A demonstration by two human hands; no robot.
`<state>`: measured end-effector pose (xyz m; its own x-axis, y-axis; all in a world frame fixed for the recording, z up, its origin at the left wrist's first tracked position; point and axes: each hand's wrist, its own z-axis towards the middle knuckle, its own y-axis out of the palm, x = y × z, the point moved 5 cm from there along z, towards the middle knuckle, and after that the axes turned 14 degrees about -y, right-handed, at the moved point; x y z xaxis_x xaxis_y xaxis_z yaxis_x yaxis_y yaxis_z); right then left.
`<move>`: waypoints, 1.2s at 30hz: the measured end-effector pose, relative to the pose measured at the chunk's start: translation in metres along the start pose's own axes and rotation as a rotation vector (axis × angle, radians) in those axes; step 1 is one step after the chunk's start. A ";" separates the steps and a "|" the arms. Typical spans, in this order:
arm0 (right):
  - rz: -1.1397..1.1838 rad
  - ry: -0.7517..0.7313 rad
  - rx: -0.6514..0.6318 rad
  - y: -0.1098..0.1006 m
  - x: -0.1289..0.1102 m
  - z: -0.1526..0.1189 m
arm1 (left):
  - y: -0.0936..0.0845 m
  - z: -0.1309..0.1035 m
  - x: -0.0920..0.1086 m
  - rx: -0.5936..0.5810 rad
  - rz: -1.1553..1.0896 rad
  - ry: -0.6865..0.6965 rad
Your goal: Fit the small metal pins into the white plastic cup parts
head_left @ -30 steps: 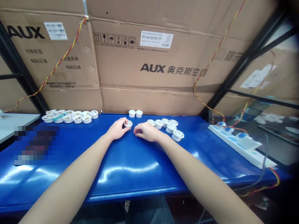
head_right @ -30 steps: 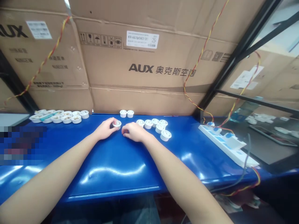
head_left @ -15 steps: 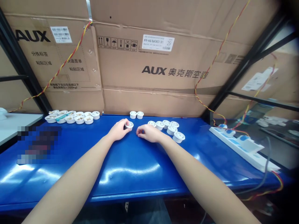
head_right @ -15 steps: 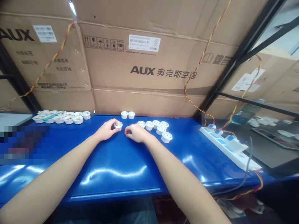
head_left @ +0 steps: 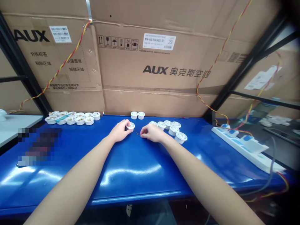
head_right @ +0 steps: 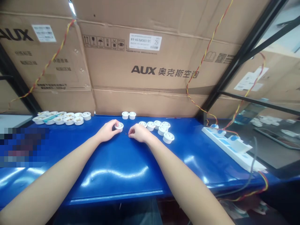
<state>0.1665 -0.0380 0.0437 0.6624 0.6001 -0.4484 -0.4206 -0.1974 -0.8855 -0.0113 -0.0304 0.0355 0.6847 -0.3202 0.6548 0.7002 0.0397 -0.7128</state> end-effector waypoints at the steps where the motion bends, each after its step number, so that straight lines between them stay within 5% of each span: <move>1: 0.000 0.006 0.001 0.000 0.000 -0.001 | 0.000 0.000 0.000 0.002 0.004 -0.007; 9: -0.022 0.067 0.000 -0.005 0.000 -0.003 | -0.001 -0.001 -0.003 0.007 0.049 -0.065; 21: -0.219 -0.126 -0.047 0.000 -0.012 -0.002 | 0.003 0.003 -0.007 -0.007 -0.002 -0.157; 29: -0.017 -0.115 0.155 -0.016 -0.021 -0.005 | -0.010 -0.009 0.022 0.169 0.155 0.102; 36: -0.095 -0.140 0.238 -0.020 -0.028 -0.004 | -0.005 -0.018 0.042 0.178 0.246 0.274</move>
<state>0.1587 -0.0539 0.0735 0.6207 0.7117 -0.3290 -0.5056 0.0426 -0.8617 0.0104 -0.0608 0.0626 0.7736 -0.5203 0.3617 0.5629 0.3020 -0.7694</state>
